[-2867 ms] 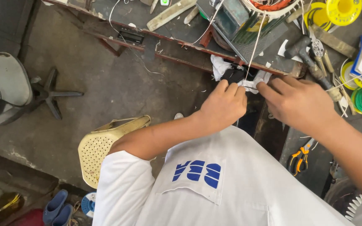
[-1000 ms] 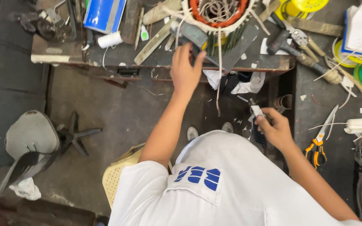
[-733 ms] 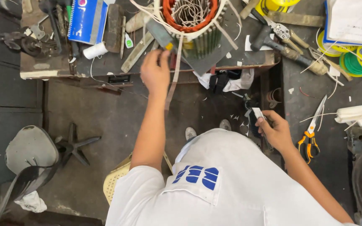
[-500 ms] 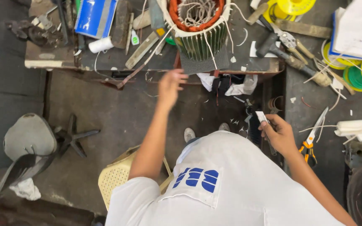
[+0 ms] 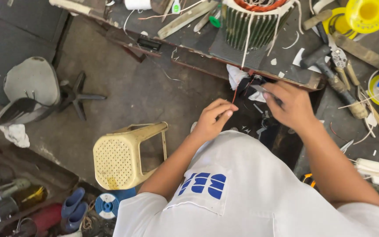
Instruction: Securing copper windings on an electric motor stator by threading and tying string around them.
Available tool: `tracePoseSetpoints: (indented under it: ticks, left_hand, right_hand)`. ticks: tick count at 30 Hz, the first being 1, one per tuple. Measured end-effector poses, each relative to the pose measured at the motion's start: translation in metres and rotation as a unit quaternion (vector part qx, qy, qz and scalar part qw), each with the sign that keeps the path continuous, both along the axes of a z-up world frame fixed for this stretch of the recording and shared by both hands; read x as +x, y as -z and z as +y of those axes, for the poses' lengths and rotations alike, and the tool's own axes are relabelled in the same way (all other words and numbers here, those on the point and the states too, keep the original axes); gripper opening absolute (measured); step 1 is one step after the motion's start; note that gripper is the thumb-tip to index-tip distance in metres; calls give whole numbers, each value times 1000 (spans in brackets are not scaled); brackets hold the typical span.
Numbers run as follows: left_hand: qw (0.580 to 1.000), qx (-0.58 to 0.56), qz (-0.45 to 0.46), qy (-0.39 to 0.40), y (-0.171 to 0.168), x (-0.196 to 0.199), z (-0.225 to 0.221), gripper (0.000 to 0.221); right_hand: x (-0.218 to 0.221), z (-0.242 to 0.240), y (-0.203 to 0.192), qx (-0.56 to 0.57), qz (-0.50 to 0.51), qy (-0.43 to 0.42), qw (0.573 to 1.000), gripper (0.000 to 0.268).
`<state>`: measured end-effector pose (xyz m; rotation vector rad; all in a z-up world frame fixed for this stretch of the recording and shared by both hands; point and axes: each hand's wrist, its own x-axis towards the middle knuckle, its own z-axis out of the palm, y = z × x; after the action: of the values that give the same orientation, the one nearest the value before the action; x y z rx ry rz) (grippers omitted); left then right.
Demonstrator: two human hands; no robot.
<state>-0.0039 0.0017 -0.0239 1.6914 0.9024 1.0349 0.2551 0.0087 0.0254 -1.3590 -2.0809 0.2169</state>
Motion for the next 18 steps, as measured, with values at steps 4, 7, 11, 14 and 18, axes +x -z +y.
tracePoseSetpoints:
  ticks: [4,7,11,14,18]
  left_hand:
    - [994,106,34,1,-37,-5,-1,23]
    - [961,271,51,17,-53,-6,6,19]
    - [952,265,104,115,-58,-11,14,22]
    - [935,309,132,114,-61,-16,16,12]
    - [924,342,117,121,-48,-21,18,10]
  right_hand:
    - [-11,35,-31,111,-114,-33,987,12]
    - [-5,48,-40,175,-237,-47,954,13]
    - [-3,50,-31,165,-332,-49,927,11]
    - [-15,24,-41,113,-300,-116,940,15]
    - [-15,33,-42,123,-370,-98,915,17]
